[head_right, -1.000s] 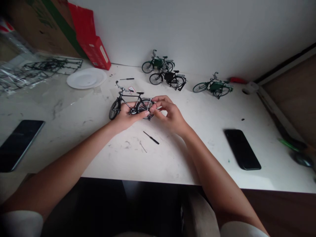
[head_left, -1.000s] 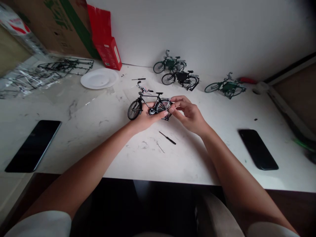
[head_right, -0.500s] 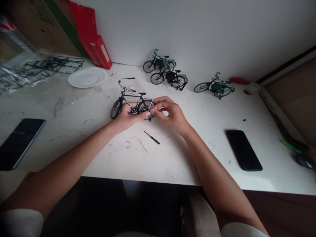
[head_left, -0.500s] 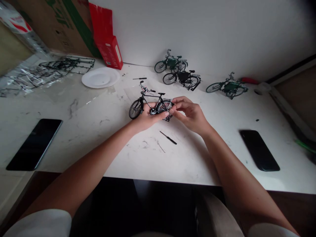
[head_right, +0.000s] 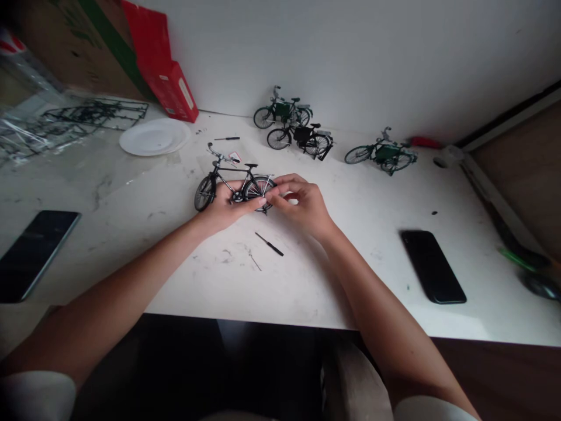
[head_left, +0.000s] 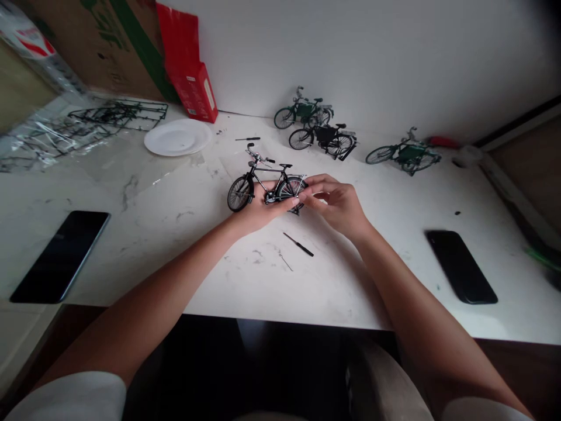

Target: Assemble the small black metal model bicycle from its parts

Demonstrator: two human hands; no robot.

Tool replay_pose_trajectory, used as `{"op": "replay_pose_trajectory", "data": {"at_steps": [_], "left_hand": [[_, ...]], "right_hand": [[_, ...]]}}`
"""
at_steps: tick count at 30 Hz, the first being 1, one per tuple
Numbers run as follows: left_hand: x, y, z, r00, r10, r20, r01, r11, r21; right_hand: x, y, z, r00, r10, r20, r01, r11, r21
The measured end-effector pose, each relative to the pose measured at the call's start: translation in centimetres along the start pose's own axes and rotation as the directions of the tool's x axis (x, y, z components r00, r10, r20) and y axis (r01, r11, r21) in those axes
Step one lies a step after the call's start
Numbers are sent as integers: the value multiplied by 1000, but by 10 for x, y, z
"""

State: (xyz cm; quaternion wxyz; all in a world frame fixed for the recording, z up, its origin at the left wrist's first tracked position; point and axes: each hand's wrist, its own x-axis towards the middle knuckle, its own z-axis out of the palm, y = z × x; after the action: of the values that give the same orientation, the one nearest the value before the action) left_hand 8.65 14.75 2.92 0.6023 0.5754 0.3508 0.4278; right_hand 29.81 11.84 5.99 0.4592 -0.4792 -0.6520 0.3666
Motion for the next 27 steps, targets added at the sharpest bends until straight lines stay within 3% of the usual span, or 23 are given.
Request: {"op": "replay_pose_trajectory", "data": {"at_steps": [9, 17, 22, 27], "left_hand": [[0, 3, -2, 1000, -2, 9, 2, 999, 37], [1, 12, 1, 1000, 2, -6, -2, 1000, 3], [1, 9, -1, 993, -55, -101, 55, 998, -3], [7, 5, -5, 981, -102, -163, 86, 991, -101]], "right_hand": [[-2, -3, 6, 995, 93, -42, -89, 992, 84], [-2, -3, 9, 997, 61, -52, -59, 997, 41], [0, -2, 7, 990, -46, -135, 30, 993, -114], [2, -1, -2, 952, -180, -247, 91, 939, -332]]}}
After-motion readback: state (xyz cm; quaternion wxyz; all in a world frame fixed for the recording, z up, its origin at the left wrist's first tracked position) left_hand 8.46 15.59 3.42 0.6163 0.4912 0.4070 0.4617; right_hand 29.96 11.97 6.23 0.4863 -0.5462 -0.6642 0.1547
